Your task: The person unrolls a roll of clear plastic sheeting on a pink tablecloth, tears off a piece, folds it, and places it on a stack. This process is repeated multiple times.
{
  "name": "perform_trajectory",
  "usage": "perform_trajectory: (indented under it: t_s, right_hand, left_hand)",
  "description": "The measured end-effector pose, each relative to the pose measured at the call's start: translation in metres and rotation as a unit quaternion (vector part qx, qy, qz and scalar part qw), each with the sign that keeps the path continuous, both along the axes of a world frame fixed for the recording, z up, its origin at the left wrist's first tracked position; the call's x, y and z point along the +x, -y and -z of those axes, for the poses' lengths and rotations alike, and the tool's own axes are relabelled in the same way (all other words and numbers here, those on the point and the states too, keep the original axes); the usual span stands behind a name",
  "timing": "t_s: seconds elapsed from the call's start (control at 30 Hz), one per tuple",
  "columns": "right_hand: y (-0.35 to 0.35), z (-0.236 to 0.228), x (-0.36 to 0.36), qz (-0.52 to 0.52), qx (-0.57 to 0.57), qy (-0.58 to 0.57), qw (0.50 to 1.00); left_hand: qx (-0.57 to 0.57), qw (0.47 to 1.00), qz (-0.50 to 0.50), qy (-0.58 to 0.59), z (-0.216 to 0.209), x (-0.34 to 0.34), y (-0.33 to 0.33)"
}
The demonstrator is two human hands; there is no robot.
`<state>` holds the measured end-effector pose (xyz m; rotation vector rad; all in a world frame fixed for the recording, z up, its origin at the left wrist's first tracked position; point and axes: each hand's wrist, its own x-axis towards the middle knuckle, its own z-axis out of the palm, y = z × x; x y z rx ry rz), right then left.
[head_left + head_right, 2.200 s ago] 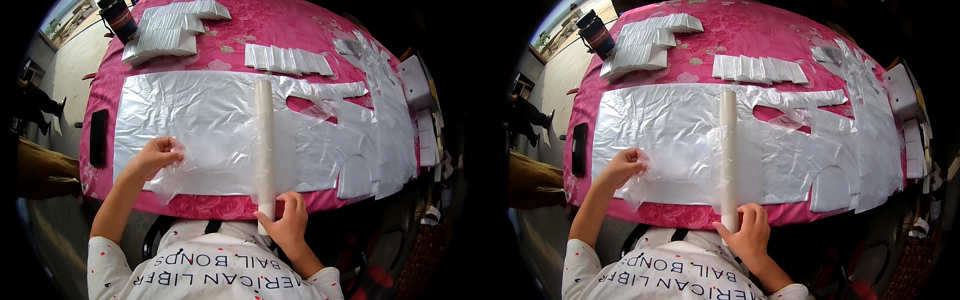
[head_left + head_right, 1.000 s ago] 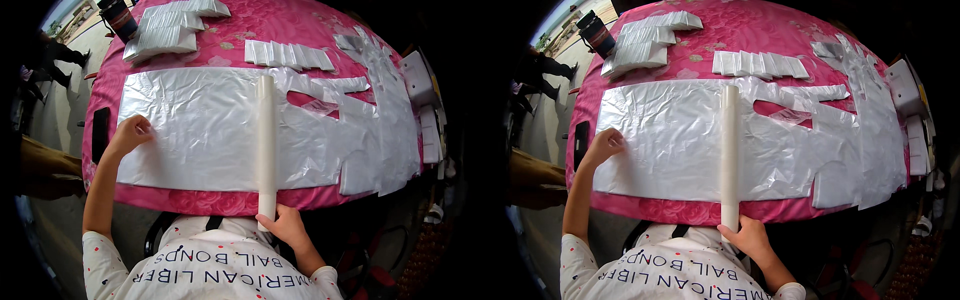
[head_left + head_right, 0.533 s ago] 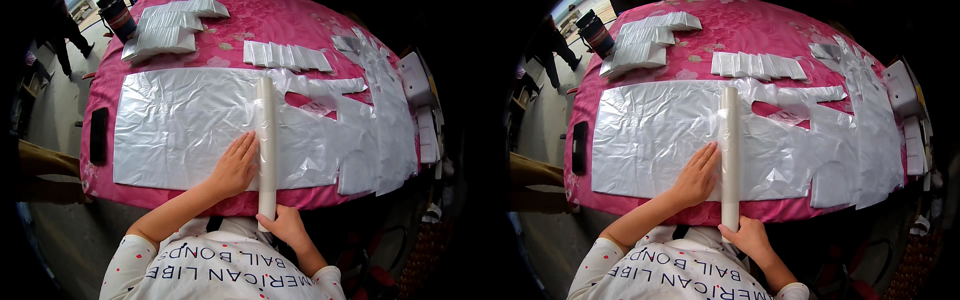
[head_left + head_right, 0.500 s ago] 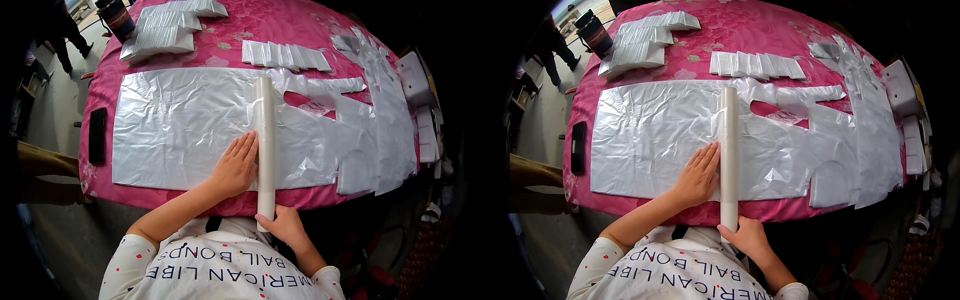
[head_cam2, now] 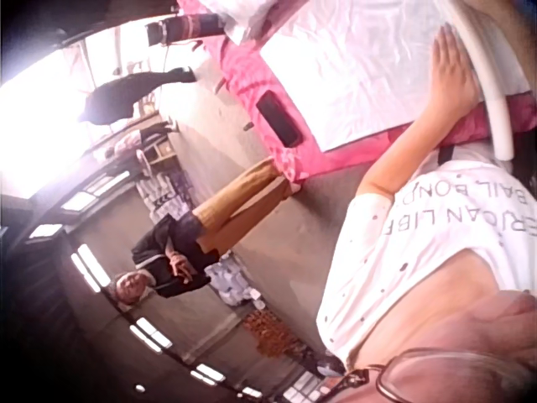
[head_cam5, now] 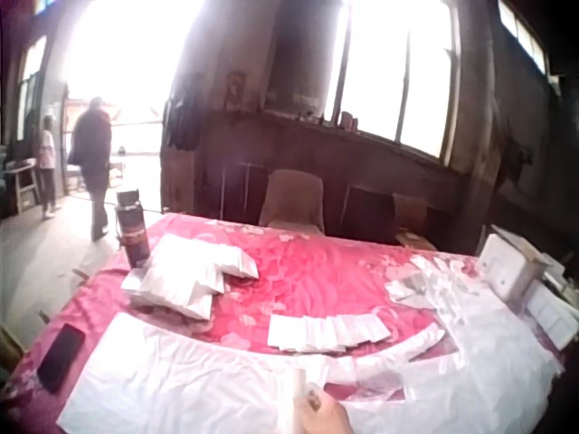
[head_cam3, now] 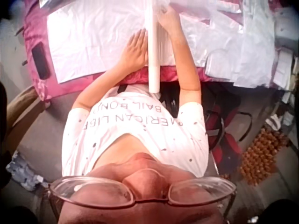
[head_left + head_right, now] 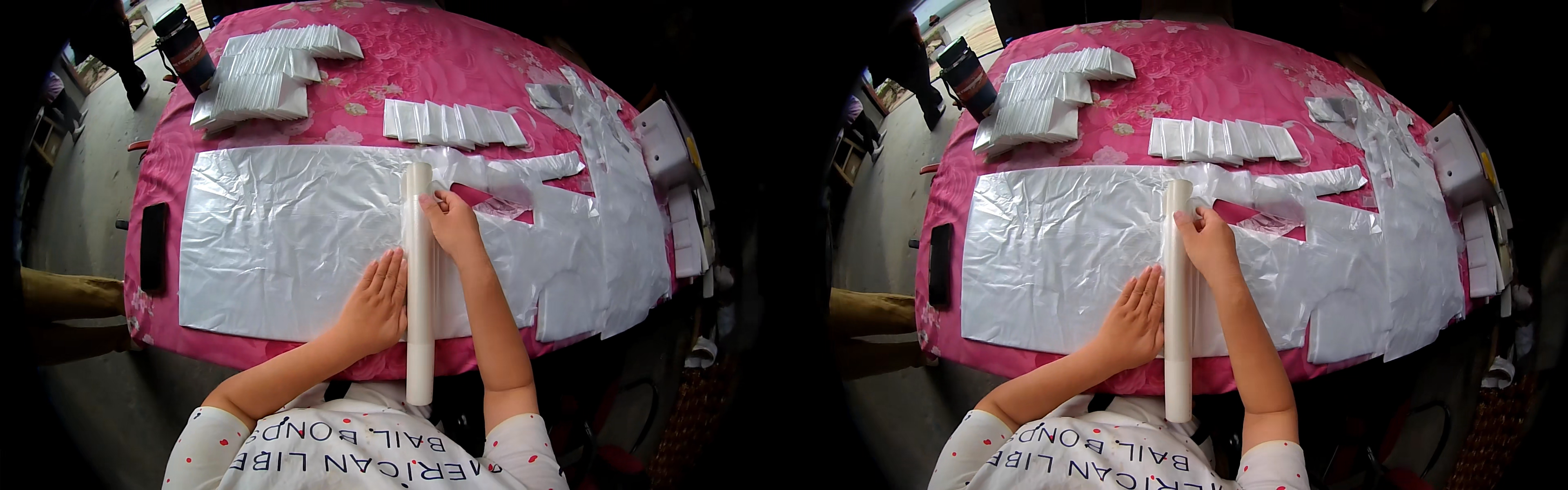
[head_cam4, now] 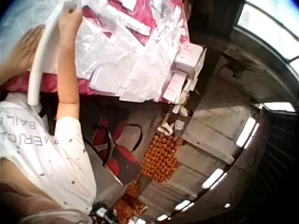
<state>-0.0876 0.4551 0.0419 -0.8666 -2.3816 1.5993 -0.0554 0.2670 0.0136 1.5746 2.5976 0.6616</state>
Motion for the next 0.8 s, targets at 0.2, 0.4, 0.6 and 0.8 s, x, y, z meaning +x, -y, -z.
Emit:
perform_trajectory:
  t_s: [0.2,0.4,0.6,0.8]
  right_hand:
    - [-0.078,-0.001,-0.038,0.188,-0.564,-0.354,0.722]
    - [-0.270,-0.030,0.027,0.260,-0.448,-0.457,0.723]
    - [-0.183,-0.114,0.010,0.259,-0.288,-0.442,0.809]
    - [0.053,-0.079,-0.014,-0.267,-0.034,-0.273,0.923]
  left_hand:
    - [0.009,1.000,-0.009,0.008,0.003,-0.001,0.004]
    - [0.035,0.999,-0.012,-0.002,0.005,0.003,0.001]
    - [0.014,1.000,-0.016,-0.007,0.002,0.002,0.005]
    - [0.445,0.776,-0.019,0.446,-0.022,-0.021,0.025]
